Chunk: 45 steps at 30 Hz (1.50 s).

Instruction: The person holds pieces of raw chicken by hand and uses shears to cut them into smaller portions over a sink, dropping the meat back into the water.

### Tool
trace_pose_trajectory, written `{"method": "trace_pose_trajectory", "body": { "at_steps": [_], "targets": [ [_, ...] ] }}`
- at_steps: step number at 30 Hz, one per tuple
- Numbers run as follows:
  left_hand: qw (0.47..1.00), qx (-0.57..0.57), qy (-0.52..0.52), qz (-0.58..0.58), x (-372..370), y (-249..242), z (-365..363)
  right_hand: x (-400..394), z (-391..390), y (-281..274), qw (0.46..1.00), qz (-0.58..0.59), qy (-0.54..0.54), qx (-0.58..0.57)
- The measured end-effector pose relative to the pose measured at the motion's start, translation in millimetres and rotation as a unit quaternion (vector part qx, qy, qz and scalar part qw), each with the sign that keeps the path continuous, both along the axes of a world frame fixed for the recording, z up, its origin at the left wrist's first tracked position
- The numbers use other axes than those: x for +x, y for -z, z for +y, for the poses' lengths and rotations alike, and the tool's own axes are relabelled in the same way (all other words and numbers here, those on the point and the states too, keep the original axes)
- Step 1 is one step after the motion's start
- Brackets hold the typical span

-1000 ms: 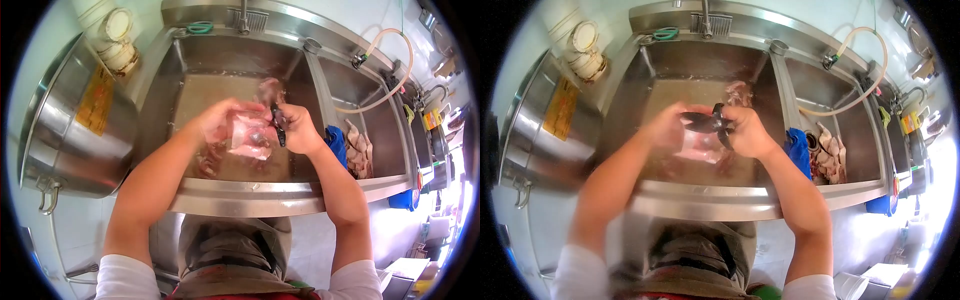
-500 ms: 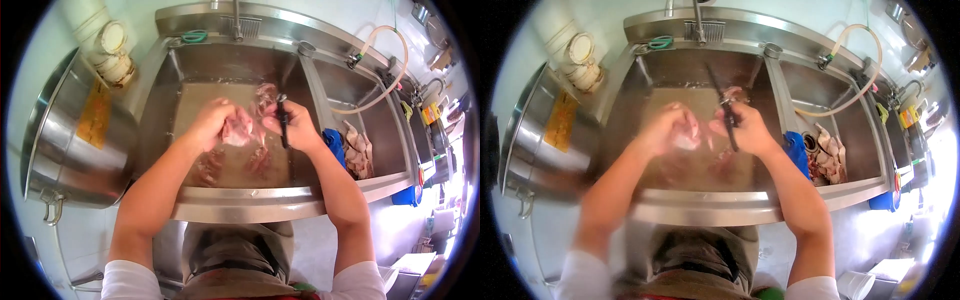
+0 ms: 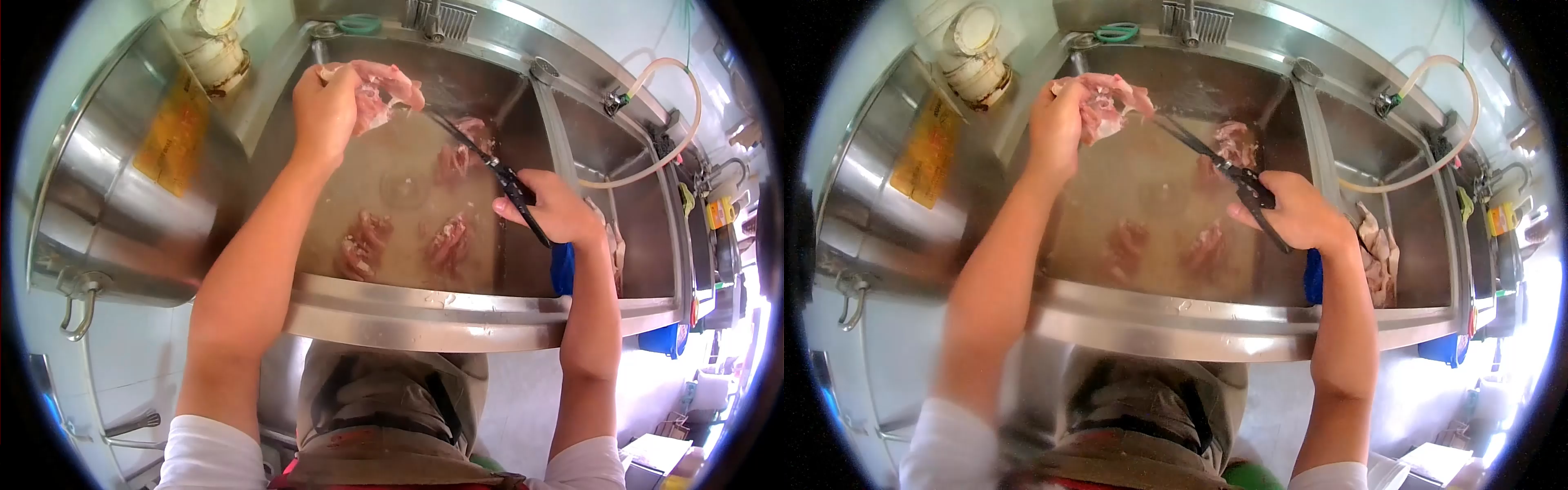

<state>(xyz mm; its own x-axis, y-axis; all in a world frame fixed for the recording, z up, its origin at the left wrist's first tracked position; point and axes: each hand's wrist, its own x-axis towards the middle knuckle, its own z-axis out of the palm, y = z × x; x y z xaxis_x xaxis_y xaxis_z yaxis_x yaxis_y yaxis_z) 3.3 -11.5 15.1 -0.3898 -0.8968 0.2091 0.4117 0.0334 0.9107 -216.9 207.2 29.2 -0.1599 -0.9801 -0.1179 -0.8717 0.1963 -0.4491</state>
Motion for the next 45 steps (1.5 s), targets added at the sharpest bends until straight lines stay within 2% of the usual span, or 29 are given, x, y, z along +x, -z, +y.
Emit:
{"method": "trace_pose_trajectory", "body": {
  "at_steps": [7, 13, 19, 22, 25, 28, 31, 37, 45],
  "targets": [
    [0.999, 0.022, -0.029, 0.000, -8, 4, 10, 15, -2, 6, 0.999, 0.013, 0.042, 0.004],
    [1.000, 0.009, 0.015, -0.024, -4, -3, 14, 5, 1, 12, 0.997, 0.047, 0.049, -0.042],
    [0.999, -0.013, 0.031, -0.034, -5, 6, 7, 6, 7, 0, 0.992, 0.087, 0.089, -0.032],
    [0.998, 0.012, -0.041, -0.049, -10, 5, 10, 5, 7, -3, 0.992, 0.091, 0.082, -0.029],
    [0.997, 0.010, -0.056, -0.061, -12, 8, 11, 11, 7, -6, 0.992, 0.084, 0.092, -0.035],
    [0.997, -0.009, 0.063, -0.046, -6, 2, 15, 10, 4, 3, 0.990, 0.096, 0.086, -0.060],
    [0.997, 0.003, 0.024, -0.073, -11, -1, 25, 12, 1, 8, 0.990, 0.104, 0.075, -0.065],
    [0.996, -0.016, 0.057, -0.067, -10, 0, 29, 13, 0, 7, 0.993, 0.084, 0.068, -0.050],
    [0.996, -0.019, 0.053, -0.071, -9, -1, 30, 7, 3, 9, 0.992, 0.083, 0.071, -0.056]
  ]
}}
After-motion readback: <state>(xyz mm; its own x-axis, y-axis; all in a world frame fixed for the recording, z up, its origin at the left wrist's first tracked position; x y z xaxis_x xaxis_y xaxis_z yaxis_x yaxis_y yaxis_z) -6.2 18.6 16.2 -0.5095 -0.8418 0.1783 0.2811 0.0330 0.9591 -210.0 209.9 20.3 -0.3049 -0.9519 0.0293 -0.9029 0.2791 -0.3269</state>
